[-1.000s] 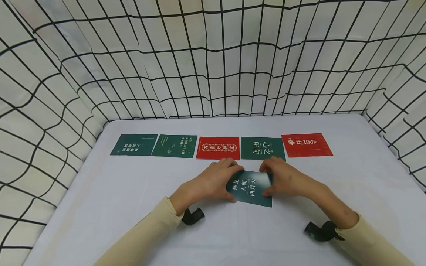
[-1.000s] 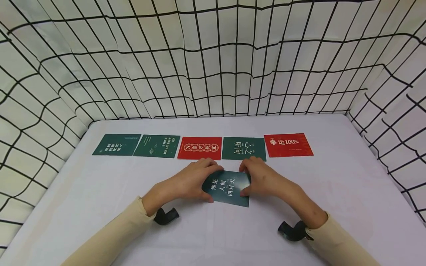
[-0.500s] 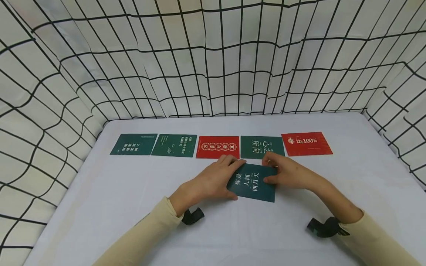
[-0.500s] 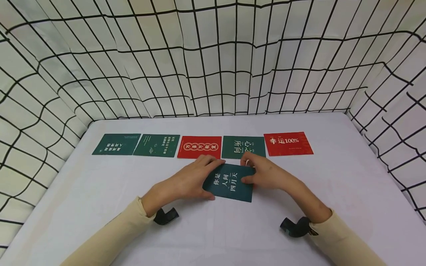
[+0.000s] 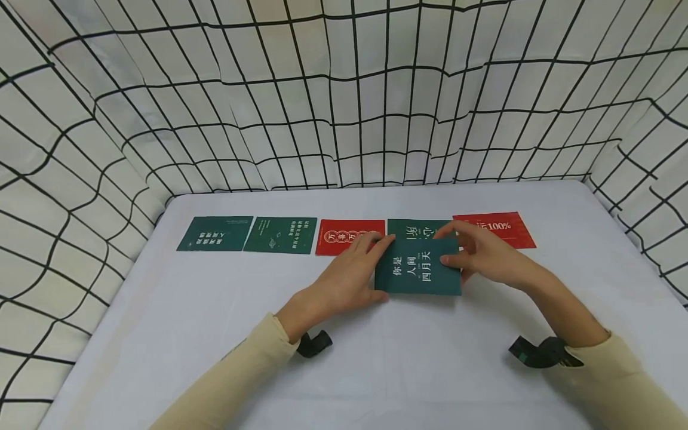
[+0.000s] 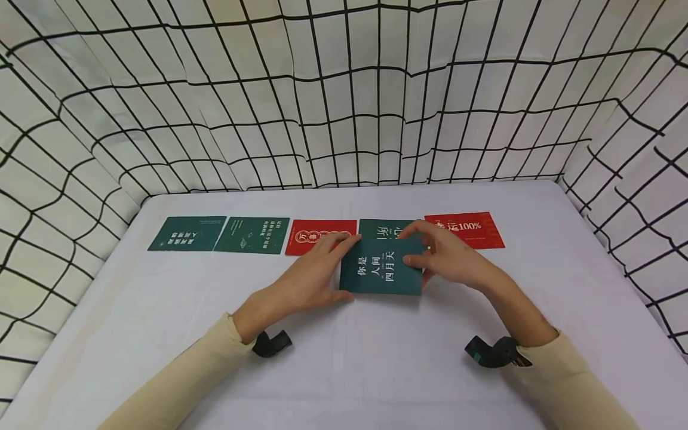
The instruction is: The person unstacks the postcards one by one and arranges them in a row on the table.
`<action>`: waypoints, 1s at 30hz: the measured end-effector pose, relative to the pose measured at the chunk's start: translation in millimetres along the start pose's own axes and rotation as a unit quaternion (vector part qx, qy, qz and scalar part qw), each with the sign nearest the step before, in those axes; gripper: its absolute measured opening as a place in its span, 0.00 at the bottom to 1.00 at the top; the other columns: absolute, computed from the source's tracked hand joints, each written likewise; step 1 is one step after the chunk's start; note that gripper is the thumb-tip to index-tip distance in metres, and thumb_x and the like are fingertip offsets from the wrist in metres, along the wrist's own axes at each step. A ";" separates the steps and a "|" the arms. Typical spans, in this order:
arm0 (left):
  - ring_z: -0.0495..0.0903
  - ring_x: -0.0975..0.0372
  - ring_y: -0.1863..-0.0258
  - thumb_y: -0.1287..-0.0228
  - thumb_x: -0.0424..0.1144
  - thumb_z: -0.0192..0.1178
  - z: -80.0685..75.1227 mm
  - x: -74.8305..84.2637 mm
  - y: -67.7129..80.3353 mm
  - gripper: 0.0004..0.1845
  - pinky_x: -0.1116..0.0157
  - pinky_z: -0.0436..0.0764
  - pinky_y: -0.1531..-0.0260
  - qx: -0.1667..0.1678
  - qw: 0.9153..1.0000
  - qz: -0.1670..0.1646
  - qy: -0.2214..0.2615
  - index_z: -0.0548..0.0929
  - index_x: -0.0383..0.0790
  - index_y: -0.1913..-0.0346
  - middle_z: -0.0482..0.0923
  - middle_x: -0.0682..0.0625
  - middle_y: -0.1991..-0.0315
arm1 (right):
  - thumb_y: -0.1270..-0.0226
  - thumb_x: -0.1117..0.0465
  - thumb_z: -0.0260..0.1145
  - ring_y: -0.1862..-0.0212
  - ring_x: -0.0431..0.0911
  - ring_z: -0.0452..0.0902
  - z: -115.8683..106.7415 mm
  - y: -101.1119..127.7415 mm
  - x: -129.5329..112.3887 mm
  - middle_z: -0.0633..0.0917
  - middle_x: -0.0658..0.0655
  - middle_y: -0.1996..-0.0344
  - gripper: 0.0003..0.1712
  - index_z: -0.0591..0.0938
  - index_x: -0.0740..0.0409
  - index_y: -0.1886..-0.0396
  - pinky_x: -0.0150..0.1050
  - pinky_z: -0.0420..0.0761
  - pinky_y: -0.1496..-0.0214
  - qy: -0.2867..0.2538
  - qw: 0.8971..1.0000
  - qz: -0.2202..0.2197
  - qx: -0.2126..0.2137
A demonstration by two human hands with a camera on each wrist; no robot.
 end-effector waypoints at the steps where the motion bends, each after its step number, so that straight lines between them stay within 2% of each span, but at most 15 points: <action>1: 0.63 0.55 0.24 0.49 0.50 0.82 -0.1 0.0 -1.2 0.59 0.57 0.82 0.35 0.004 1.000 0.000 0.002 0.57 0.49 0.17 0.62 0.47 0.24 | 0.30 0.59 0.72 0.61 0.50 0.88 -2.2 0.4 -0.4 0.80 0.68 0.40 0.30 0.72 0.56 0.32 0.39 0.91 0.59 0.000 1.000 0.000 0.002; 4: 0.63 0.55 0.23 0.49 0.50 0.81 -0.8 0.3 -4.6 0.59 0.56 0.82 0.33 0.015 1.000 -0.003 0.010 0.57 0.48 0.17 0.62 0.47 0.23 | 0.29 0.58 0.71 0.61 0.51 0.89 -7.6 1.0 -1.2 0.80 0.68 0.39 0.31 0.71 0.56 0.31 0.38 0.90 0.58 -0.001 1.000 -0.001 0.008; 10: 0.63 0.55 0.23 0.46 0.50 0.80 -2.8 1.1 -11.3 0.56 0.56 0.81 0.32 0.040 0.999 0.003 0.037 0.59 0.46 0.18 0.60 0.47 0.21 | 0.26 0.58 0.69 0.55 0.53 0.88 -16.9 1.0 -1.3 0.81 0.66 0.37 0.34 0.67 0.54 0.26 0.39 0.90 0.55 -0.018 0.999 0.005 0.030; 17: 0.62 0.55 0.23 0.46 0.49 0.80 -5.7 4.7 -20.6 0.55 0.56 0.82 0.34 0.066 0.996 0.008 0.061 0.60 0.44 0.19 0.61 0.48 0.22 | 0.24 0.53 0.67 0.53 0.50 0.88 -26.6 3.9 -1.0 0.82 0.66 0.37 0.36 0.63 0.54 0.23 0.36 0.89 0.53 -0.015 0.997 0.025 0.072; 23: 0.63 0.55 0.23 0.46 0.49 0.80 -6.1 8.8 -29.9 0.54 0.58 0.83 0.35 0.077 0.995 0.018 0.060 0.62 0.44 0.19 0.62 0.48 0.22 | 0.24 0.56 0.67 0.52 0.50 0.86 -31.1 4.1 -0.4 0.82 0.69 0.39 0.36 0.62 0.59 0.24 0.34 0.89 0.55 -0.004 0.994 0.032 0.100; 30: 0.64 0.53 0.23 0.44 0.49 0.79 -3.6 13.1 -40.4 0.52 0.55 0.82 0.34 0.081 0.995 0.012 0.064 0.63 0.43 0.20 0.62 0.47 0.22 | 0.24 0.58 0.66 0.52 0.49 0.84 -37.6 1.1 7.9 0.79 0.72 0.37 0.40 0.57 0.64 0.23 0.33 0.89 0.54 -0.015 0.989 0.066 0.129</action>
Point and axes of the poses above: each hand's wrist, its own y-axis away from the middle knuckle, its own z-axis out of the palm, x = y × z, the point moved 2 cm from there along -y, towards the middle knuckle
